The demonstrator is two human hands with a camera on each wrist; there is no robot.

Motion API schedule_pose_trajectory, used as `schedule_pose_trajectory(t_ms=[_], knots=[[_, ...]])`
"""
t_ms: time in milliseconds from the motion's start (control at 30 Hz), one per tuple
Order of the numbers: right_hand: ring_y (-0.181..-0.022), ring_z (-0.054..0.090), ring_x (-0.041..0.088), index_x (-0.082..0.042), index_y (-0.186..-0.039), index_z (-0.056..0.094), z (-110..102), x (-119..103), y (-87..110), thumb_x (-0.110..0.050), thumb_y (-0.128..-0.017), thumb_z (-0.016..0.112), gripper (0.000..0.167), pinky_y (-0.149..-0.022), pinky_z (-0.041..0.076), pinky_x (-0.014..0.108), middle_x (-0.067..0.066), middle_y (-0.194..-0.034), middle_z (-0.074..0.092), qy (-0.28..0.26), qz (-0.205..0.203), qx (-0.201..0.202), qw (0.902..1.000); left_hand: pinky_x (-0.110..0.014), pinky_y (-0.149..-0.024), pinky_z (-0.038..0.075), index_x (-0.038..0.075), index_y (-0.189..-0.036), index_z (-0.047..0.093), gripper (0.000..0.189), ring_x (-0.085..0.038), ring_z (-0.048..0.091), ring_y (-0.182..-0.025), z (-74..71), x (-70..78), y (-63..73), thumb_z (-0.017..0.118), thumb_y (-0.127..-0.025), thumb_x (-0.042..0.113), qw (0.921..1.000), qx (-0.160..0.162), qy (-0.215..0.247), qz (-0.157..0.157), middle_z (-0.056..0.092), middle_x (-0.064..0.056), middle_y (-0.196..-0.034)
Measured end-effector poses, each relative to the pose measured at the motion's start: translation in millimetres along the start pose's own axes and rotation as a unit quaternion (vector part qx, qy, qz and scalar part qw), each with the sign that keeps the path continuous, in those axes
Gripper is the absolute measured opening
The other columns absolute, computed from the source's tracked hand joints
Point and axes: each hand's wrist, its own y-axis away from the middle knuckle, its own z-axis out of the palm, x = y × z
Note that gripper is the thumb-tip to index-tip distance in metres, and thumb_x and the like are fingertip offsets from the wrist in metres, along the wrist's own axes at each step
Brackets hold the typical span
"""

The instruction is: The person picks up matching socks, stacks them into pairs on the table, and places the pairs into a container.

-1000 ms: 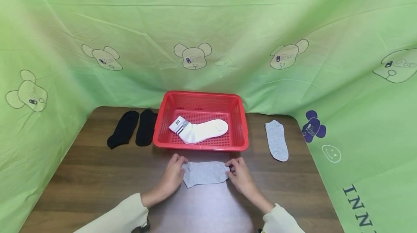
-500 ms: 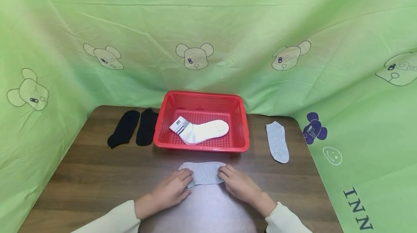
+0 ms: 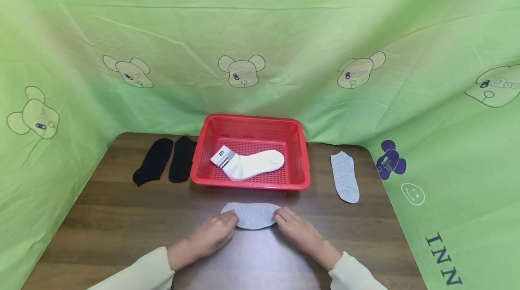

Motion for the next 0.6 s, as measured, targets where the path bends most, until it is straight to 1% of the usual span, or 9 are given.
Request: schedule_pose_trajectory(t_ms=[67, 133, 233, 300, 367, 433, 467, 533, 600], knots=[[-0.089, 0.062, 0.016, -0.002, -0.101, 0.067, -3.4, -0.6, 0.0, -0.015, -0.111, 0.029, 0.041, -0.081, 0.054, 0.027, 0.003, -0.097, 0.064, -0.010, 0.008, 0.014, 0.9998, -0.026, -0.068, 0.058, 0.008, -0.092, 0.061, 0.014, -0.011, 0.068, -0.077, -2.6, -2.5, 1.3, 0.073, -0.086, 0.009, 0.9990, 0.024, 0.036, -0.013, 0.067, 0.001, -0.084], [-0.089, 0.062, 0.015, -0.001, -0.102, 0.067, -8.1, -1.9, -0.8, -0.016, -0.110, 0.033, 0.038, -0.082, 0.054, 0.025, 0.003, -0.096, 0.064, -0.035, 0.026, 0.029, 0.9987, -0.025, -0.069, 0.059, 0.006, -0.097, 0.064, 0.015, -0.011, 0.070, -0.079, -7.6, -3.8, 2.2, 0.074, -0.085, 0.006, 0.9955, 0.041, 0.082, -0.025, 0.070, 0.000, -0.088], [-0.090, 0.065, 0.014, -0.002, -0.103, 0.067, -16.3, -4.2, -4.3, -0.011, -0.105, 0.048, 0.021, -0.083, 0.054, 0.024, 0.001, -0.096, 0.067, -0.100, 0.068, 0.057, 0.9910, -0.022, -0.073, 0.059, 0.004, -0.104, 0.068, 0.017, -0.009, 0.072, -0.086, -19.1, -3.2, 1.4, 0.073, -0.088, 0.003, 0.9838, 0.051, 0.158, -0.067, 0.075, -0.002, -0.094], [-0.088, 0.066, 0.013, -0.003, -0.102, 0.067, -21.7, -6.4, -8.1, -0.004, -0.097, 0.061, 0.008, -0.081, 0.054, 0.023, 0.000, -0.095, 0.068, -0.147, 0.111, 0.077, 0.9798, -0.020, -0.071, 0.058, 0.005, -0.106, 0.071, 0.015, -0.005, 0.071, -0.085, -27.9, -2.9, -1.5, 0.070, -0.092, 0.004, 0.9655, 0.042, 0.225, -0.124, 0.076, -0.002, -0.095], [-0.085, 0.066, 0.010, -0.004, -0.101, 0.068, -26.5, -8.7, -13.6, 0.004, -0.089, 0.069, 0.015, -0.078, 0.055, 0.021, 0.000, -0.093, 0.070, -0.200, 0.169, 0.084, 0.9614, -0.019, -0.068, 0.057, 0.005, -0.106, 0.073, 0.012, -0.002, 0.067, -0.081, -35.0, -4.2, -6.3, 0.067, -0.095, 0.006, 0.9338, 0.026, 0.298, -0.197, 0.077, -0.001, -0.094], [-0.082, 0.066, 0.006, -0.005, -0.101, 0.069, -30.3, -11.2, -19.9, 0.007, -0.086, 0.073, 0.020, -0.074, 0.056, 0.020, 0.002, -0.091, 0.071, -0.267, 0.245, 0.076, 0.9287, -0.018, -0.067, 0.055, 0.006, -0.104, 0.074, 0.012, -0.001, 0.064, -0.078, -38.9, -8.0, -11.7, 0.065, -0.097, 0.008, 0.8913, 0.012, 0.364, -0.270, 0.077, -0.001, -0.093], [-0.080, 0.065, 0.004, -0.005, -0.101, 0.069, -31.6, -12.4, -23.0, 0.006, -0.086, 0.074, 0.019, -0.072, 0.056, 0.019, 0.003, -0.090, 0.072, -0.302, 0.289, 0.070, 0.9057, -0.019, -0.066, 0.054, 0.006, -0.103, 0.075, 0.012, -0.001, 0.062, -0.076, -39.5, -10.8, -13.7, 0.064, -0.098, 0.009, 0.8714, 0.008, 0.389, -0.299, 0.076, -0.001, -0.092], [-0.080, 0.063, 0.000, -0.003, -0.102, 0.070, -32.1, -13.6, -29.2, 0.003, -0.090, 0.073, 0.014, -0.072, 0.056, 0.018, 0.006, -0.090, 0.072, -0.370, 0.376, 0.053, 0.8481, -0.018, -0.065, 0.051, 0.005, -0.099, 0.076, 0.013, -0.001, 0.057, -0.072, -36.0, -17.7, -16.9, 0.063, -0.098, 0.008, 0.8469, 0.003, 0.410, -0.338, 0.073, 0.001, -0.087], [-0.081, 0.063, 0.000, 0.001, -0.104, 0.069, -29.8, -13.8, -34.5, -0.001, -0.093, 0.072, 0.012, -0.073, 0.055, 0.018, 0.010, -0.091, 0.071, -0.419, 0.449, 0.039, 0.7881, -0.017, -0.061, 0.045, 0.006, -0.091, 0.075, 0.015, 0.000, 0.050, -0.066, -29.1, -25.0, -18.1, 0.062, -0.099, 0.008, 0.8335, 0.001, 0.415, -0.365, 0.064, 0.005, -0.074]])
